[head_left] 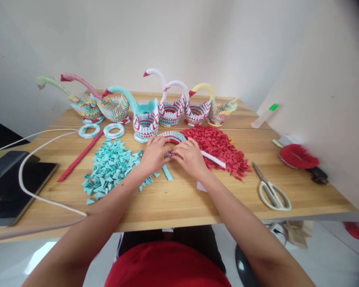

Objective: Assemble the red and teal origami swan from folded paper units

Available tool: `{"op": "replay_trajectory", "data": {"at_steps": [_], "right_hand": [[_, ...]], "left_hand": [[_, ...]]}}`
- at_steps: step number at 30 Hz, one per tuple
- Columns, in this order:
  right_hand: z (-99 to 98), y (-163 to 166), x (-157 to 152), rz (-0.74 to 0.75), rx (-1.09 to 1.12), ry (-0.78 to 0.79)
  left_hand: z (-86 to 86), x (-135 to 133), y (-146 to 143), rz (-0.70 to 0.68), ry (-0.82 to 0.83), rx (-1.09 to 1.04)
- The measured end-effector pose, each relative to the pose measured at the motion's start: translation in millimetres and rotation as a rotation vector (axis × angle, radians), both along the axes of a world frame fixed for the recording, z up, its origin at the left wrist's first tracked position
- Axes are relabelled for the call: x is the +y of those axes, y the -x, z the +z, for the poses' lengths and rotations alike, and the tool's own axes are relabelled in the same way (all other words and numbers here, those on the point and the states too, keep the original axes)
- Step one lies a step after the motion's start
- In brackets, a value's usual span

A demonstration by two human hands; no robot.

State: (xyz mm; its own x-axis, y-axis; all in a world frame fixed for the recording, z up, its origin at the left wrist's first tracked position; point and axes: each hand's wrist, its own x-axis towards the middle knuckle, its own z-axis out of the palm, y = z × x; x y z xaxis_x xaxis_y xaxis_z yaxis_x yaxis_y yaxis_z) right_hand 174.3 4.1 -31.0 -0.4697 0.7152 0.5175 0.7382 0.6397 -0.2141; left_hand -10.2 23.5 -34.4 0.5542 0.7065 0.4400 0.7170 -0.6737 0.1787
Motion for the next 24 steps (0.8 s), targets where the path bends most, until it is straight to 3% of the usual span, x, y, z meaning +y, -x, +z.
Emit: {"op": "replay_trajectory", "data": {"at_steps": [7, 14, 24], "right_hand": [[3.0, -5.4, 3.3, 0.012, 0.082, 0.075], [4.2, -2.9, 2.6, 0.021, 0.105, 0.048], [26.1, -12.7, 9.2, 0.074, 0.291, 0.241]], "left_hand": [[3.9, 5.5, 0.5, -0.043, 0.037, 0.005], [13.5, 9.1, 2.9, -0.086, 0.034, 0.041], [17.0, 7.1, 10.8, -0.093, 0.092, 0.011]]}}
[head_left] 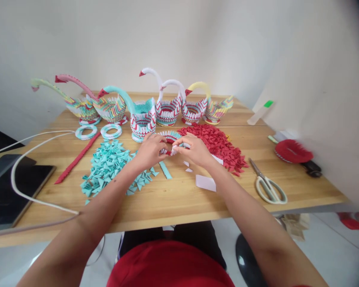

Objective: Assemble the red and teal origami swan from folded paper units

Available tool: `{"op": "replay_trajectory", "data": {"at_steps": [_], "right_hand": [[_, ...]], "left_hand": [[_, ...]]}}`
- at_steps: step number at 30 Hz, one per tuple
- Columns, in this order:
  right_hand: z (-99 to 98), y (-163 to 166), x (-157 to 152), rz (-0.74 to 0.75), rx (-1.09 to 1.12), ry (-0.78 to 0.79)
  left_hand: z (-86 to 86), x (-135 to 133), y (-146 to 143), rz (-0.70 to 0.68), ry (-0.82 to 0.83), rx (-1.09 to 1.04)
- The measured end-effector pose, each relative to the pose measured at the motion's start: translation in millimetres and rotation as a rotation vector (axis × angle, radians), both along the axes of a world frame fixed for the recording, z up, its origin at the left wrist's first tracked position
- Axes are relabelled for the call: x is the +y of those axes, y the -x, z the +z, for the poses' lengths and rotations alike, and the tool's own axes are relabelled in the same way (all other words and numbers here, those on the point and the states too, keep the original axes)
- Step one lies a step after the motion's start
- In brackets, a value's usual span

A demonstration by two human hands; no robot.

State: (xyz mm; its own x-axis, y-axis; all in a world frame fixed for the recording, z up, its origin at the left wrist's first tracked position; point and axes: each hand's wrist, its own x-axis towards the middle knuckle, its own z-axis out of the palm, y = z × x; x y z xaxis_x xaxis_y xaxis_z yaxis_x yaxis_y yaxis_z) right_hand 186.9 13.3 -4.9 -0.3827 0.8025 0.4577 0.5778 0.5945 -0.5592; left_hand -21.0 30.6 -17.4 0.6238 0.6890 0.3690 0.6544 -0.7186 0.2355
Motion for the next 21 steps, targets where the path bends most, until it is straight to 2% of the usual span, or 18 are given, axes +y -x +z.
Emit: {"op": "replay_trajectory", "data": {"at_steps": [10, 21], "right_hand": [[-12.6, -1.2, 3.5, 0.106, 0.010, -0.010], [-17.1, 3.0, 0.9, 0.096, 0.069, 0.083]], "left_hand": [[-9.9, 1.4, 4.1, -0.009, -0.010, -0.062], [-9.9, -0.2, 5.3, -0.043, -0.010, -0.076]]}}
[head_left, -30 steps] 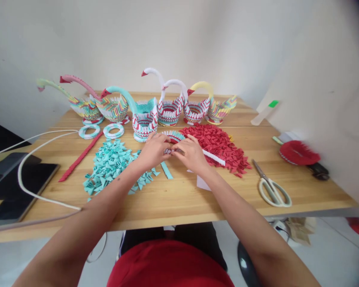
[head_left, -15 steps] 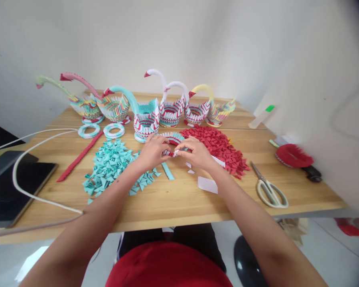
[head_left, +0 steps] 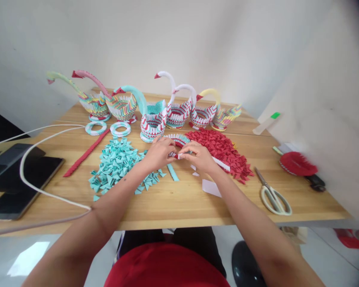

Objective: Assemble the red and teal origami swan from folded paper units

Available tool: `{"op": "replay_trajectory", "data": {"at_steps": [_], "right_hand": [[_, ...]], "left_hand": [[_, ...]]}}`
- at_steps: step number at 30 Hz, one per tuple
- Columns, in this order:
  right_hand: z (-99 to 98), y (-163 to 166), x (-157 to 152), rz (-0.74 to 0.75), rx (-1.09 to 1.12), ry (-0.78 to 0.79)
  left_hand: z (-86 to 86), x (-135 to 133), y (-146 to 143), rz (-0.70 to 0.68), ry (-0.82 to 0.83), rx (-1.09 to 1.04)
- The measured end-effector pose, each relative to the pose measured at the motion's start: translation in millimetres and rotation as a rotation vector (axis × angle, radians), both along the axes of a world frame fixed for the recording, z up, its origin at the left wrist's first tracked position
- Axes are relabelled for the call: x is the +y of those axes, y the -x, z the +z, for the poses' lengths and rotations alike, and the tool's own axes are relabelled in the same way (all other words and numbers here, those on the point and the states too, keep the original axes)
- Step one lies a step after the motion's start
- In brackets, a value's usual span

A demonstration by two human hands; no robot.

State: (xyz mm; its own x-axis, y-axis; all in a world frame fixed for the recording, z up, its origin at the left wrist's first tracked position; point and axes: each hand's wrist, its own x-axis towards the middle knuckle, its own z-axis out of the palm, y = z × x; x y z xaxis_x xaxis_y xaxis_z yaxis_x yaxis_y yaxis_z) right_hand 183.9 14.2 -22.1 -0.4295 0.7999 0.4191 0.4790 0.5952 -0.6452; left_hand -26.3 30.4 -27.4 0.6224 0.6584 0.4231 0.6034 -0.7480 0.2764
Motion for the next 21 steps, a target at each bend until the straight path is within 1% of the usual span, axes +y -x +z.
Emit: {"op": "replay_trajectory", "data": {"at_steps": [7, 17, 21], "right_hand": [[-5.8, 2.2, 0.9, -0.041, 0.028, 0.031], [-3.1, 5.9, -1.7, -0.063, -0.035, -0.035], [-3.8, 3.7, -4.1, -0.072, 0.021, 0.025]], "left_hand": [[-2.2, 2.3, 0.3, -0.014, -0.023, 0.023], [-6.0, 3.2, -1.9, -0.017, -0.047, -0.009], [-5.4, 2.4, -1.8, -0.017, -0.034, -0.015]]}}
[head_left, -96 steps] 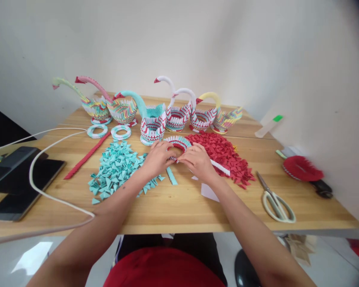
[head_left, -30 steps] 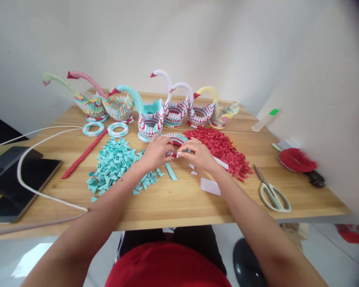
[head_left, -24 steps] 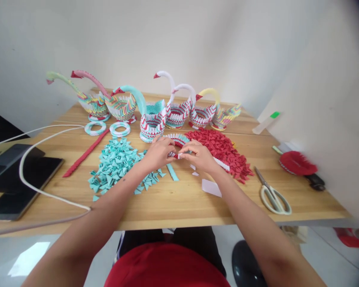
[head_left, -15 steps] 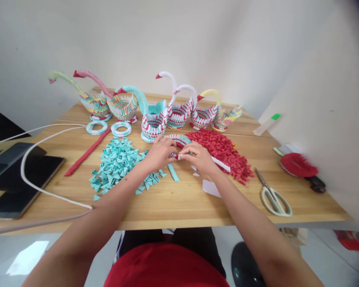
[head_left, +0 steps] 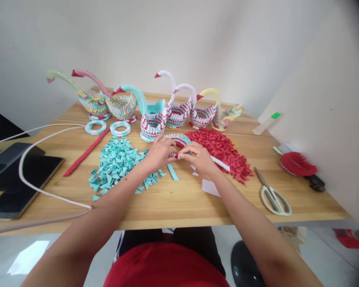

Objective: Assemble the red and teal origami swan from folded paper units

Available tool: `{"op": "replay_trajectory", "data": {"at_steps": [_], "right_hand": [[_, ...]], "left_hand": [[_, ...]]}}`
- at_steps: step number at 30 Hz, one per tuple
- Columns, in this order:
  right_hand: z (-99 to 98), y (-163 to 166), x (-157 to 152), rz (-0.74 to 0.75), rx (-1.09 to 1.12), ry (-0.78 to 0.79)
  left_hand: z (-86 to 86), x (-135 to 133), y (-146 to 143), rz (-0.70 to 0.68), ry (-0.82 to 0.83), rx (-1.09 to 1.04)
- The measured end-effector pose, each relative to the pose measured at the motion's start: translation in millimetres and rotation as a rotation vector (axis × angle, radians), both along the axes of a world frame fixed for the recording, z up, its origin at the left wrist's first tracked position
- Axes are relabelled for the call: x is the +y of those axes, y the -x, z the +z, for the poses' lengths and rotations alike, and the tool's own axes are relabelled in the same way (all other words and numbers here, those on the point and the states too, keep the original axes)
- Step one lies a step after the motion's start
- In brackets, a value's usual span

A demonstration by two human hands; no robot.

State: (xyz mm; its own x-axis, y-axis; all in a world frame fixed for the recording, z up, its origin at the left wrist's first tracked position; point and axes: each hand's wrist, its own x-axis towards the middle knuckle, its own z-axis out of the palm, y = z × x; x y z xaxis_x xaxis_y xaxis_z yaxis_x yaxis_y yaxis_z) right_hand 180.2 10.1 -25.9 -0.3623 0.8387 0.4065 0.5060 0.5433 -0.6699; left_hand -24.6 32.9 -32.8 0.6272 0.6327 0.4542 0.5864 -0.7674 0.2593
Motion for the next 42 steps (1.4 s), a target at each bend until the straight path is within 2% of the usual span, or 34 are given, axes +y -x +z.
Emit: {"op": "replay_trajectory", "data": {"at_steps": [4, 10, 19, 30, 42], "right_hand": [[-2.3, -0.9, -2.1, -0.004, 0.075, 0.069], [-2.9, 1.0, -2.4, -0.013, 0.075, 0.075], [-2.1, 4.3, 0.0, -0.014, -0.216, -0.160], [-7.9, 0.0, -5.0, -0.035, 0.130, 0.108], [-12.2, -0.4, -3.4, -0.035, 0.114, 0.102]], "left_hand": [[-1.4, 0.5, 0.2, -0.002, 0.018, 0.000], [-4.8, 2.2, 0.2, 0.002, 0.007, 0.002], [-3.6, 2.4, -0.1, -0.005, -0.014, 0.003], [-7.2, 3.5, 0.6, -0.006, 0.028, -0.031], [-4.1, 1.5, -1.3, -0.014, 0.020, -0.030]]}}
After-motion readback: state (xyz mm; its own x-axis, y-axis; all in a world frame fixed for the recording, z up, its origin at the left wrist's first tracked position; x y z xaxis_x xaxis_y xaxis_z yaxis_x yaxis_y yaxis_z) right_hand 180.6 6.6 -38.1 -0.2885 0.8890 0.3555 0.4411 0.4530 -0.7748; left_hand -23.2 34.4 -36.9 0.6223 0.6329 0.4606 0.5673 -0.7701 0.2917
